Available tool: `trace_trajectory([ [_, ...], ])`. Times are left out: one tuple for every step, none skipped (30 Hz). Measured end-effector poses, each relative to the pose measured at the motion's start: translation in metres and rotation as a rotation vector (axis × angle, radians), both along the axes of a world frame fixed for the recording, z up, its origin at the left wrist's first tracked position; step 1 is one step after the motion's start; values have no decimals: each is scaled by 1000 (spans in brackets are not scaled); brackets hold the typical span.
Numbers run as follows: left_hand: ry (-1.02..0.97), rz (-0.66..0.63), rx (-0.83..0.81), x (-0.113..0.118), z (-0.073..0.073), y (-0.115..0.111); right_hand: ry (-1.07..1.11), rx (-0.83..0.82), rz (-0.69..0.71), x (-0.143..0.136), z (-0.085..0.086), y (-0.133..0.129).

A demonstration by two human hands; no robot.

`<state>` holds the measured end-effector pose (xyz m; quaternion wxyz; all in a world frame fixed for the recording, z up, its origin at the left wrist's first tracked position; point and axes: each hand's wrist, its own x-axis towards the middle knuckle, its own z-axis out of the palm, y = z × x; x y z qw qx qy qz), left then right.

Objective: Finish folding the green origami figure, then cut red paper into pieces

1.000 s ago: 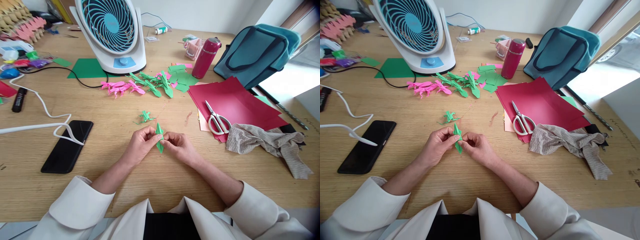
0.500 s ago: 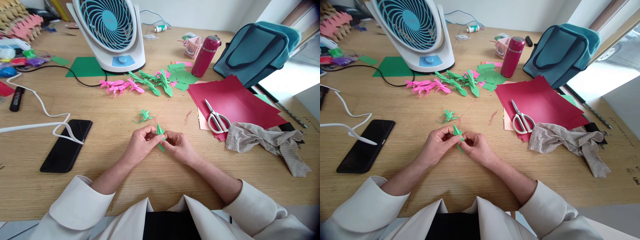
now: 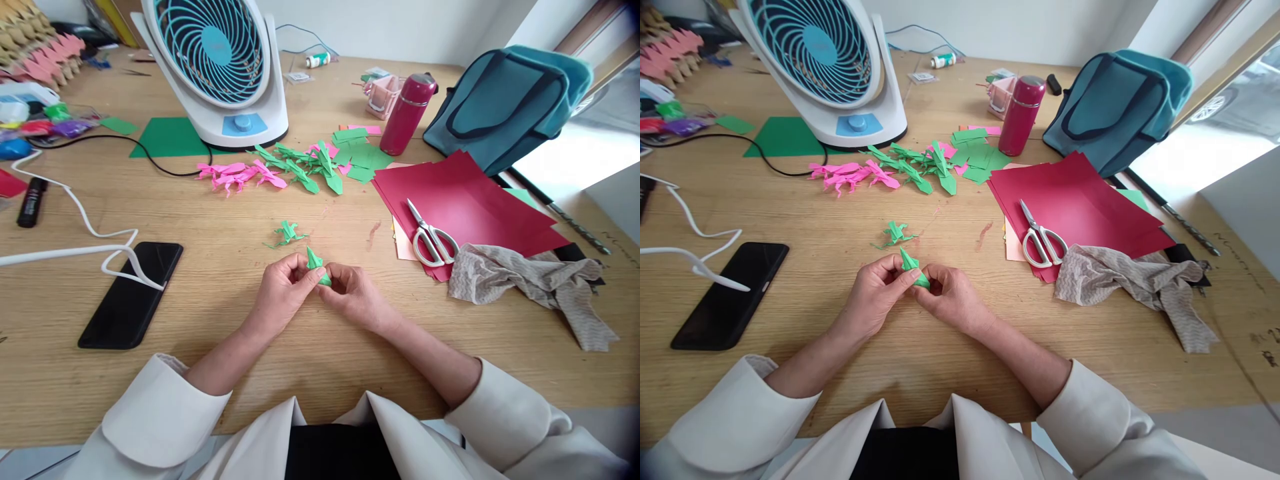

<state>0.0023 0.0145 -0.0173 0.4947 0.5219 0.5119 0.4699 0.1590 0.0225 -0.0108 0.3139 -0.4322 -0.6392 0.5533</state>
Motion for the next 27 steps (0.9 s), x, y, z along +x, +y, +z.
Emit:
trace_trajectory([
  [-9,5,-7,0,0,0,-4,5,7,0,0,0],
  [-19,14,-15,-1,1,0,-8,9,15,1,0,0],
  [-31,24,-23,-1,2,0,-12,10,21,1,-1,0],
  [-46,37,-30,-2,2,1,-14,10,26,1,-1,0],
  [-63,49,-35,-2,3,1,-12,9,29,2,-2,0],
  [-80,60,-39,-3,4,1,-9,8,29,2,-2,0],
  [-97,68,-42,-3,5,1,-3,6,29,3,-3,0],
  [-114,74,-44,-3,6,2,4,2,32,3,-4,0],
  [-132,82,-43,-3,8,2,11,-3,36,4,-4,1],
  [-151,89,-42,-3,9,3,16,-10,43,4,-4,1],
  [-170,98,-41,-3,10,4,22,-17,51,5,-3,1],
  [-191,109,-45,-3,11,4,25,-23,59,5,-3,0],
  [-213,119,-52,-4,13,5,28,-30,69,5,-2,0],
  [-233,127,-63,-4,14,5,29,-35,75,5,-1,0],
  [-250,132,-77,-4,15,5,31,-40,79,6,0,-1],
  [-264,132,-92,-4,15,6,36,-42,81,6,1,-1],
  [-276,132,-103,-4,16,6,44,-43,82,6,1,-1],
  [-286,131,-114,-5,17,6,55,-42,83,6,2,-2],
  [-297,134,-123,-6,17,7,71,-41,84,7,2,-2],
  [-311,139,-134,-7,18,8,90,-38,90,7,1,-3],
  [-329,143,-149,-8,18,9,111,-36,100,8,1,-3],
  [-350,147,-170,-9,19,10,133,-35,106,8,0,-3],
  [-373,149,-196,-11,20,11,154,-29,102,9,-1,-3],
  [-395,145,-226,-12,20,12,179,-15,84,9,-2,-3],
  [-416,138,-254,-13,21,13,205,6,56,9,-3,-3],
  [-434,127,-281,-14,22,13,231,36,29,9,-5,-4],
  [-451,116,-305,-15,22,13,256,73,10,8,-7,-4],
])
